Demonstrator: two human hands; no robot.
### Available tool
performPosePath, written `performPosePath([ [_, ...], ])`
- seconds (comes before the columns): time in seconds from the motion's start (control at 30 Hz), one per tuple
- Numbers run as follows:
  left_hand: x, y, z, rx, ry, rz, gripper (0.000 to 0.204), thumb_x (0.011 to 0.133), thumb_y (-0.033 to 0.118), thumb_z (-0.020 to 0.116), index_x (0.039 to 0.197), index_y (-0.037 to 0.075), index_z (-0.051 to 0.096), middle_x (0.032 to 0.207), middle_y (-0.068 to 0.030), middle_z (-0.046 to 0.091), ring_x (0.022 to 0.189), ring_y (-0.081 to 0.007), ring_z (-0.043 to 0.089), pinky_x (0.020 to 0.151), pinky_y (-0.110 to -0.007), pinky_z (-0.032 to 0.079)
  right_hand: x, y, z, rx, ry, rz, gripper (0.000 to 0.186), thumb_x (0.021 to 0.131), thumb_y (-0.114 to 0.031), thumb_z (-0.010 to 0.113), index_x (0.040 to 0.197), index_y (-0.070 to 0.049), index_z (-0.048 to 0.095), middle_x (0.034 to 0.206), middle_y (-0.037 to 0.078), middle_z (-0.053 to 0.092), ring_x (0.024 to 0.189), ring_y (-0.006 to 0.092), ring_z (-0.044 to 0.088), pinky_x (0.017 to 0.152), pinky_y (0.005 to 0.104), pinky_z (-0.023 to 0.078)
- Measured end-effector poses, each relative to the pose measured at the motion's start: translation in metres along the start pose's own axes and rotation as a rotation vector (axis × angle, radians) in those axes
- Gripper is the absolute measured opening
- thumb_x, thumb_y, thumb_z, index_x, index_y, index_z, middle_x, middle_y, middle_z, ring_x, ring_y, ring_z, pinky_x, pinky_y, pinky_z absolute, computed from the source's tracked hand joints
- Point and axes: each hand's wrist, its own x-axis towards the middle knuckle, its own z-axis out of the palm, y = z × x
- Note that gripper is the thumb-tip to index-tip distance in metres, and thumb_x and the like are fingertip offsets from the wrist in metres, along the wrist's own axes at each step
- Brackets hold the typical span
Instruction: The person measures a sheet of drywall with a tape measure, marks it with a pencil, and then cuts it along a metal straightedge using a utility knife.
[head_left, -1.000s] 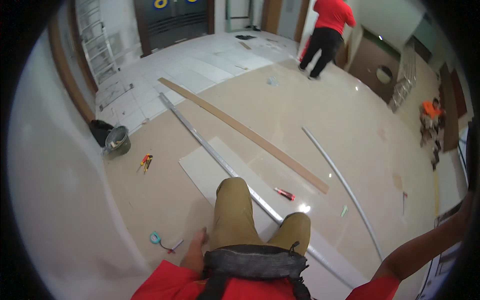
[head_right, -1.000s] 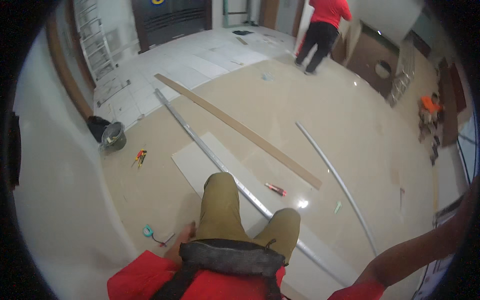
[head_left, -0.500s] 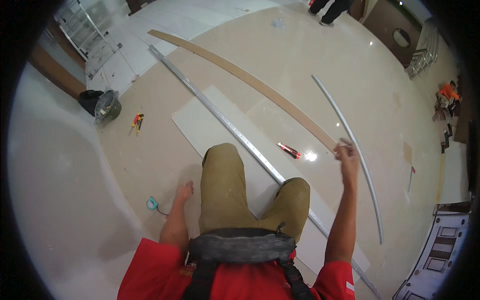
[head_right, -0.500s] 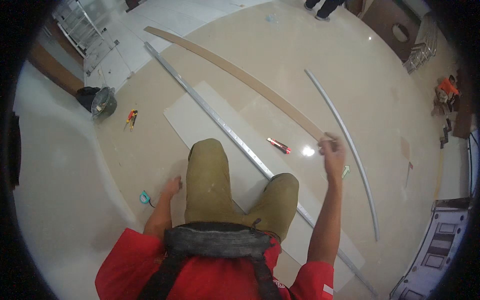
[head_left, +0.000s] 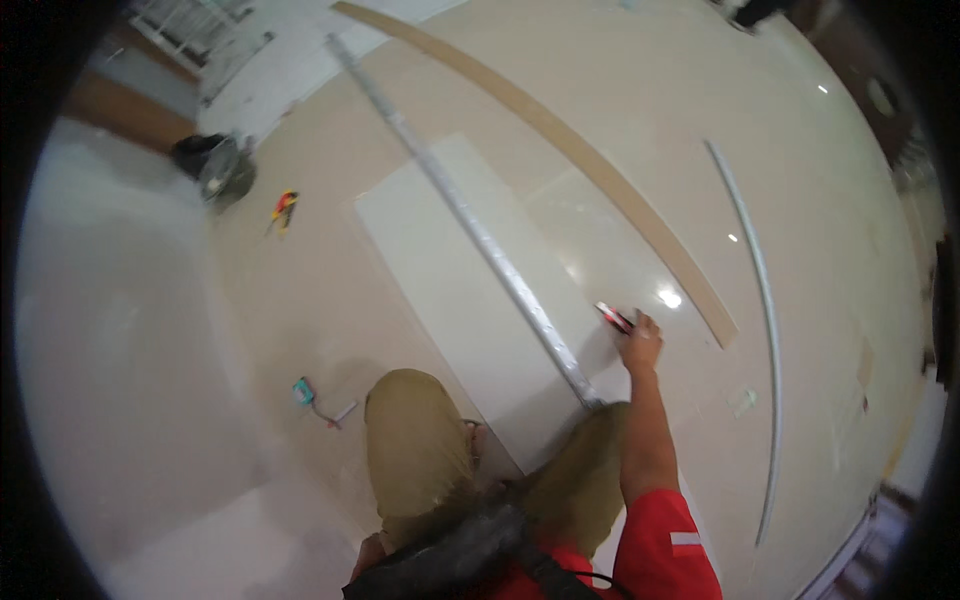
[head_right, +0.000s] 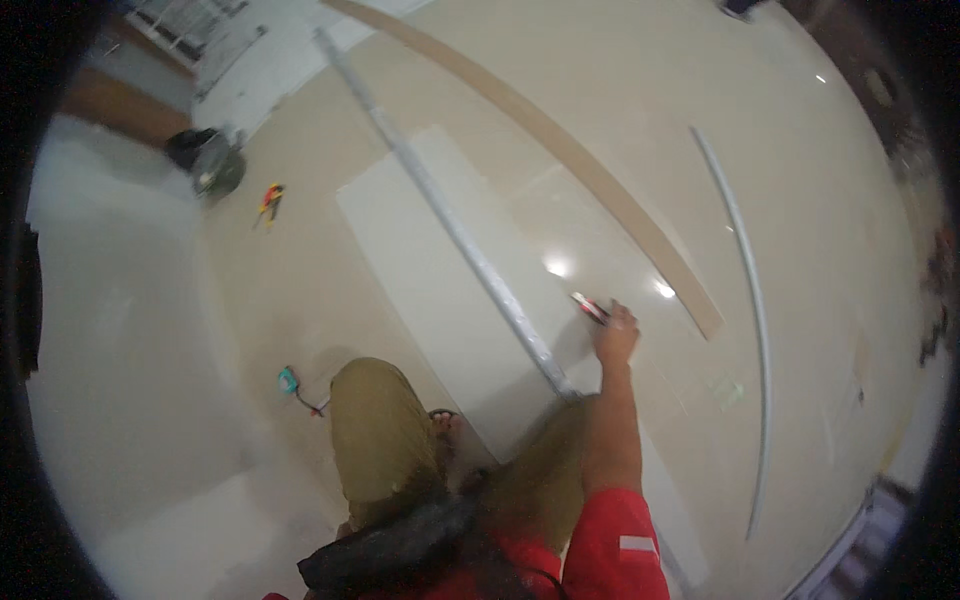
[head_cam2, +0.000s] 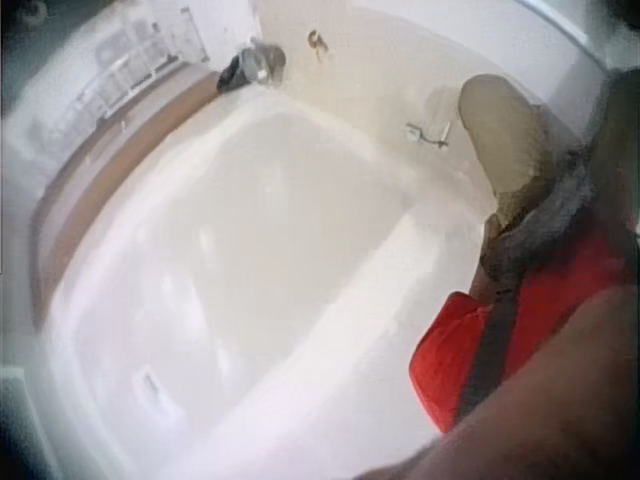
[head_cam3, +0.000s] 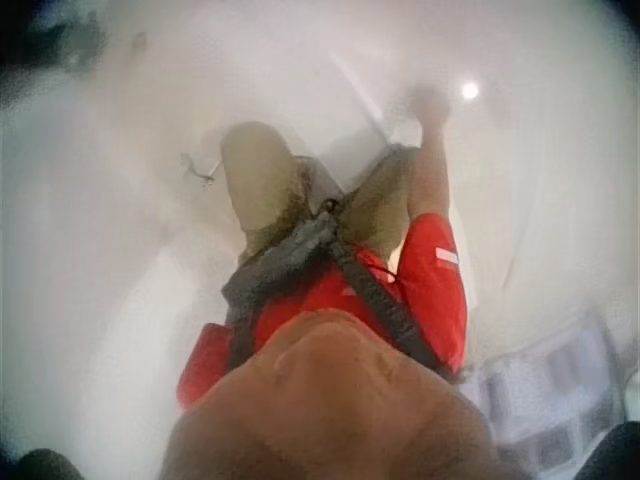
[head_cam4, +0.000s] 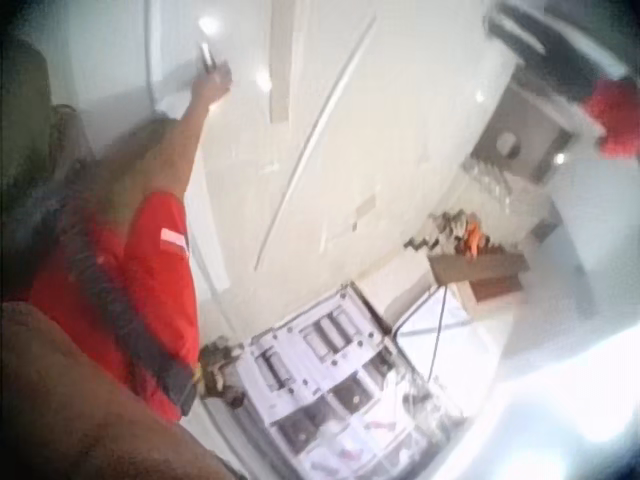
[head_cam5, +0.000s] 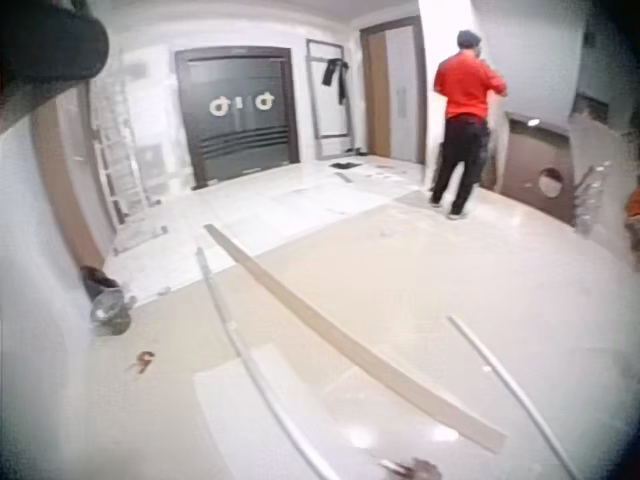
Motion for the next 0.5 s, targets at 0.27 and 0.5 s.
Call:
performPosePath([
  [0.27, -0.027, 0.028, 0.006, -0.343, 0.099, 0.15, 0.041, 0.093, 0.033, 0.064, 0.12, 0.003, 0.068, 0.111, -0.029, 0.071, 0.111, -0.0475, 0.066, 0.095, -0.054, 0.052, 0.009, 0.006, 0.015, -0.019, -0.168, -0.036, 0.037, 0.087, -0.017, 0.069, 0.12, -0.004, 0.061, 0.113, 0.019, 0.065, 0.111, 0.0418, 0.063, 0.091, 0.0539, 0.054],
  [0.5, 0.127, 0.172, -0.169, -0.124, 0.249, 0.285, 0.052, 0.101, 0.041, 0.057, 0.133, 0.002, 0.065, 0.131, -0.0304, 0.065, 0.123, -0.0464, 0.062, 0.105, -0.051, 0.049, -0.046, 0.024, -0.015, 1.1, -0.146, 0.373, 0.026, 0.102, -0.021, 0.063, 0.118, -0.001, 0.056, 0.092, 0.012, 0.067, 0.077, 0.0191, 0.065, 0.068, 0.0344, 0.053],
])
